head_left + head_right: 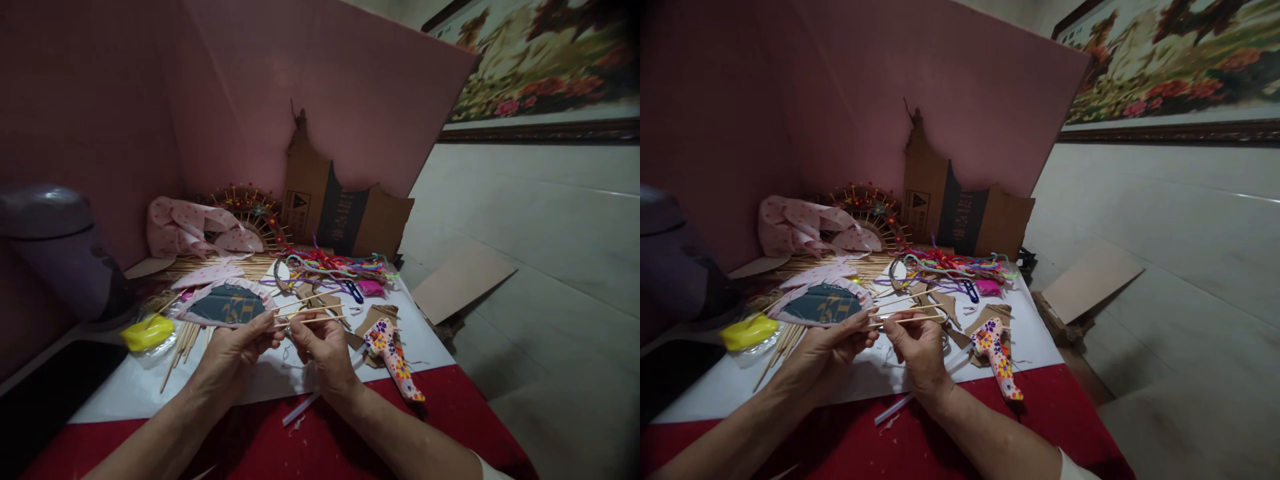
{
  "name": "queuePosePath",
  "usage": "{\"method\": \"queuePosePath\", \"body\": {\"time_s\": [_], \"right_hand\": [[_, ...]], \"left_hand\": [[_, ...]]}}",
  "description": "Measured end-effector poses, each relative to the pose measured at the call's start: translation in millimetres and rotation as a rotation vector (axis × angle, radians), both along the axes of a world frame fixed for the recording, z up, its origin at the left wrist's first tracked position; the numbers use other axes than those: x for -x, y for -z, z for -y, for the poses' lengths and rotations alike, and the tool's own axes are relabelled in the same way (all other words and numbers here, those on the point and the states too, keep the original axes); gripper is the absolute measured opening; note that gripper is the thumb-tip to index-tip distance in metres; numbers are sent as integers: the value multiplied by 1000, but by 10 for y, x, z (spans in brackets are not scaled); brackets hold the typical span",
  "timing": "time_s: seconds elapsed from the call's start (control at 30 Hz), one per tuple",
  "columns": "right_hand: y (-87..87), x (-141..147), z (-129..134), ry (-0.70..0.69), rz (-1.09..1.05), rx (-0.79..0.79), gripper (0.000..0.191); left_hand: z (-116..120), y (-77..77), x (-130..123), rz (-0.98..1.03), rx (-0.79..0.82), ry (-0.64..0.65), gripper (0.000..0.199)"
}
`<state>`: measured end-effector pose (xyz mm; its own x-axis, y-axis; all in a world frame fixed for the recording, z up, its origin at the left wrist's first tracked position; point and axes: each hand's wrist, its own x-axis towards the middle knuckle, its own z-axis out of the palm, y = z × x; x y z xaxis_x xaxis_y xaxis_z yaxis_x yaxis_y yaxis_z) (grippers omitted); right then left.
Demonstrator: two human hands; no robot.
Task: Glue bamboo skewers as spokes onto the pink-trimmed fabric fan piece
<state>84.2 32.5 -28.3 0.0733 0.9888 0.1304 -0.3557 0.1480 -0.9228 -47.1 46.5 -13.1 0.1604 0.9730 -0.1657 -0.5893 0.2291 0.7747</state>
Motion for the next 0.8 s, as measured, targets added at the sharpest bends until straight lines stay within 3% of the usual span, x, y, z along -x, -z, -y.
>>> {"method": "queuePosePath", "body": {"time_s": [0.2, 0.5, 0.8], "right_hand": [[4, 21, -7, 5, -39, 10, 20], [-1, 30, 2, -7, -57, 36, 24], [39, 7, -40, 7, -71, -28, 22]], "left_hand": [[16, -1, 11, -4, -1, 56, 20], [10, 0, -4, -89, 4, 26, 20], [6, 1, 3, -25, -3, 58, 23]]}}
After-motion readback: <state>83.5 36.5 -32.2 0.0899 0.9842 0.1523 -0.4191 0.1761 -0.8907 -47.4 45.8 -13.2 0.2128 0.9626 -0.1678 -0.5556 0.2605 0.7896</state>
